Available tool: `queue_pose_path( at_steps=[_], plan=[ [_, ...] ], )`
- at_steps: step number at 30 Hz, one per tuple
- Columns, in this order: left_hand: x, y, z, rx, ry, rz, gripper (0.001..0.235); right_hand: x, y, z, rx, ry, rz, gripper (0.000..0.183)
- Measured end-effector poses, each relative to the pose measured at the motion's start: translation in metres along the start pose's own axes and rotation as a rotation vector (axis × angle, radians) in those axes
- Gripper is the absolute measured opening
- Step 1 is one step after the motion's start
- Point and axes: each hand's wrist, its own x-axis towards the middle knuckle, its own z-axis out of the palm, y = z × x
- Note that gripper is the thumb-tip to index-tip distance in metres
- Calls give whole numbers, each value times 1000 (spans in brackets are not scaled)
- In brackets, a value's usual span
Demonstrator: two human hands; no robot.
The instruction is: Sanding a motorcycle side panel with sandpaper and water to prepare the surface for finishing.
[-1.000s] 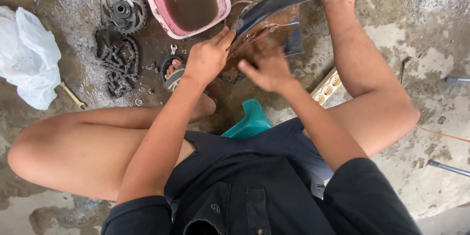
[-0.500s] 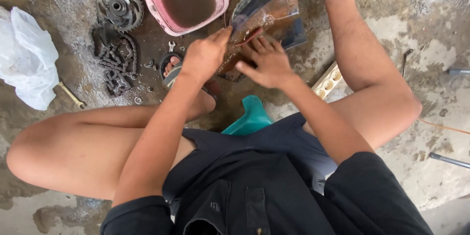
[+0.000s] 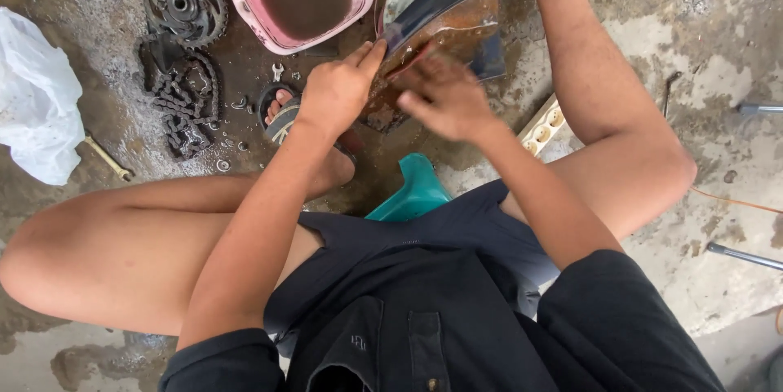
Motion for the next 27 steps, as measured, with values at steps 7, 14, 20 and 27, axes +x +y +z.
queue_pose_path(
  at_steps=[7,14,20,27],
  plan=[
    [-2,16,-9,7,23,12,51,-7,23,26,-70,12,60,93],
    [-7,9,5,24,23,-13,50,10,34,40,-63,257,69,89],
    [-13,6,10,36,17,-20,56,-1,-6,12,-141,104,148,87],
    [-8,1,8,-26,96,-7,47,-2,4,41,-125,82,29,90]
  ],
)
